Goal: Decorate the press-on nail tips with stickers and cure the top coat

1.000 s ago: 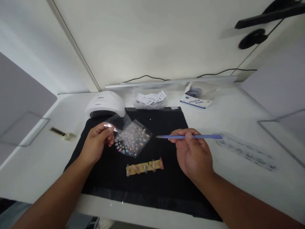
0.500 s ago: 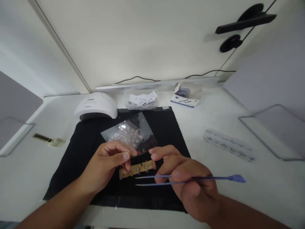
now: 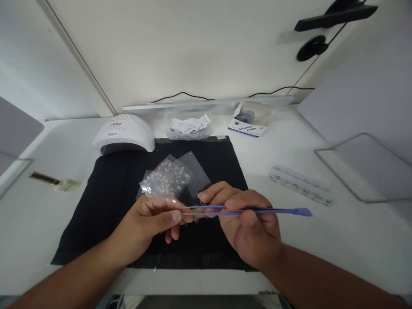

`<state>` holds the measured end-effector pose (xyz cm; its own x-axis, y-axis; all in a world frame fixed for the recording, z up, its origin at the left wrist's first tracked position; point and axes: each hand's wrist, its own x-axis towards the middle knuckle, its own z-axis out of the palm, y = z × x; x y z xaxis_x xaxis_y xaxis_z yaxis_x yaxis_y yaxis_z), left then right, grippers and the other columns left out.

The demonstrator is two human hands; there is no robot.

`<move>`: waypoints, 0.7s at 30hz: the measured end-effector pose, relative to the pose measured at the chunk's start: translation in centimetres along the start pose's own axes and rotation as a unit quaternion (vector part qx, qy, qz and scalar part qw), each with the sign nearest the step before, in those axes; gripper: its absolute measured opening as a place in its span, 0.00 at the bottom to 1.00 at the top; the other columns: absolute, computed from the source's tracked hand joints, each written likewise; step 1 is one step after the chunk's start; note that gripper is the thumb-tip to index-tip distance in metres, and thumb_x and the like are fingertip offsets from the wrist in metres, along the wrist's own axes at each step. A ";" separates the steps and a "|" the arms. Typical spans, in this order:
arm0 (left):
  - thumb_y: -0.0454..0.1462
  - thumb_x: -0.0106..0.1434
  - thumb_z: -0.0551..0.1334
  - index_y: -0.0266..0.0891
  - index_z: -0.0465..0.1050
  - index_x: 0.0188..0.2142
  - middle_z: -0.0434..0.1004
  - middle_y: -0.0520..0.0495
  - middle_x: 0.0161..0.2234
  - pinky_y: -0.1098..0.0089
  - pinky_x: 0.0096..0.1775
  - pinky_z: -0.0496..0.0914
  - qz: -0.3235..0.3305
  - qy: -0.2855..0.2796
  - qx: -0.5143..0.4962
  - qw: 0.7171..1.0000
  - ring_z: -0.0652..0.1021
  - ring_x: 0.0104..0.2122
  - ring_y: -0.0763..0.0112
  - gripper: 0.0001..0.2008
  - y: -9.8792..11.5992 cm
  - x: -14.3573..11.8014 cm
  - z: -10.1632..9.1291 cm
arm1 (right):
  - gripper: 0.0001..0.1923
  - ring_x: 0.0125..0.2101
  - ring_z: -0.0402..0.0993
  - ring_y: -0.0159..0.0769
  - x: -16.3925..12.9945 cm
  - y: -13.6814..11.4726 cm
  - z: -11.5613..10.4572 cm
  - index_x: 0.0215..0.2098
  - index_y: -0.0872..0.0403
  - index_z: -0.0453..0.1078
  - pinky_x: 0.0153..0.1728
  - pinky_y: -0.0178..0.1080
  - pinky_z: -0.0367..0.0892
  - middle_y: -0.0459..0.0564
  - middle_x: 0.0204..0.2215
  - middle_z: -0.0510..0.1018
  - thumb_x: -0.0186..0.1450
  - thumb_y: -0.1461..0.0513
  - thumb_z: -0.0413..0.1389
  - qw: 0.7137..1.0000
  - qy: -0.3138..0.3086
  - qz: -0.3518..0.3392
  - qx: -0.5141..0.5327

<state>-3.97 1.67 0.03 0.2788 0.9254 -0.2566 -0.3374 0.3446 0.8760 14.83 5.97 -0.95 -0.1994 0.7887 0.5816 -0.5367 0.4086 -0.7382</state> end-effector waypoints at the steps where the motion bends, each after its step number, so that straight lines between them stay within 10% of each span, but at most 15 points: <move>1: 0.42 0.57 0.72 0.41 0.83 0.35 0.81 0.49 0.29 0.81 0.25 0.70 0.011 0.001 -0.003 1.000 0.75 0.23 0.79 0.09 -0.1 0.0 0.0 | 0.10 0.37 0.78 0.42 0.1 0.0 0.0 0.42 0.50 0.77 0.39 0.48 0.72 0.50 0.29 0.82 0.70 0.58 0.53 1.000 0.005 0.003 0.002; 11: 0.34 0.59 0.70 0.55 0.64 0.59 0.74 0.49 0.51 0.68 0.47 0.72 0.256 0.066 0.115 0.958 0.74 0.43 0.69 0.31 1.1 0.4 -2.2 | 0.10 0.37 0.77 0.43 0.1 0.8 -1.0 0.42 0.49 0.76 0.30 0.45 0.76 0.50 0.30 0.81 0.70 0.59 0.53 0.999 -0.008 0.034 0.015; 21: 0.33 0.58 0.71 0.58 0.65 0.58 0.69 0.49 0.49 0.77 0.32 0.72 0.159 0.043 0.157 0.974 0.70 0.29 0.80 0.32 1.2 0.4 -2.2 | 0.10 0.36 0.77 0.43 0.1 0.9 -0.9 0.42 0.50 0.77 0.31 0.46 0.75 0.51 0.29 0.81 0.70 0.58 0.53 0.999 -0.022 0.022 -0.013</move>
<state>-6.29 2.84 0.09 0.1232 0.9920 0.0273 -0.0993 -0.0151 0.9949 15.09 6.85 -1.83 -0.2578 0.7855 0.5626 -0.5057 0.3865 -0.7713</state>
